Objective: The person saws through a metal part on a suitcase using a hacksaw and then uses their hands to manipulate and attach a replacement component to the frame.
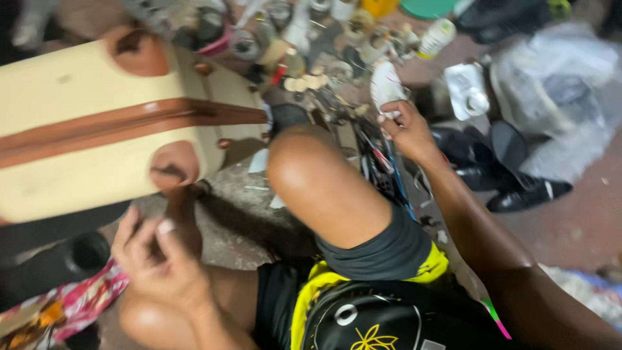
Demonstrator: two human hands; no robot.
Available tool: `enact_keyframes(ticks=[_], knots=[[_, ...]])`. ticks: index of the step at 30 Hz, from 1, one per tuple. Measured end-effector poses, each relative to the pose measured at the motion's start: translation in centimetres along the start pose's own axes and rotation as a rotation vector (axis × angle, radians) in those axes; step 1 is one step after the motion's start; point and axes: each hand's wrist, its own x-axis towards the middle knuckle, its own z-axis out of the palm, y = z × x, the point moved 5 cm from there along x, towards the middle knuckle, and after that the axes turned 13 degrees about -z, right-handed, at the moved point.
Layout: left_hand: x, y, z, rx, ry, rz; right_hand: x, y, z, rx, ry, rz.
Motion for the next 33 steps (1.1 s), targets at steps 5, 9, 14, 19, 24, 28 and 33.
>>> enact_keyframes(ticks=[5,9,14,19,24,28,33], knots=[[-2.1,-7.1,0.8,-0.384,-0.051,-0.256,-5.1,6.8,-1.0,0.036,0.009,0.308],[-4.4,-12.7,3.6,-0.355,-0.120,-0.633,-9.1,13.6,-0.7,0.092,-0.114,0.622],[-5.4,-14.3,5.8,-0.085,-0.322,-0.502,-12.2,20.5,-1.1,0.022,-0.123,0.782],[-4.8,-12.8,7.1,-0.042,-0.307,-0.534,-14.1,21.8,-2.7,-0.198,-0.339,0.728],[-3.5,-10.7,7.3,-0.055,-0.241,-0.501,-13.8,19.7,-3.3,-0.488,-0.499,0.592],[-4.0,-10.3,7.2,-0.115,-0.249,-0.455,-13.3,17.5,-3.9,-0.778,-0.455,0.247],[-3.9,-11.4,7.2,-0.132,-0.217,-0.475,-12.8,19.5,-5.0,-0.737,-0.392,0.311]])
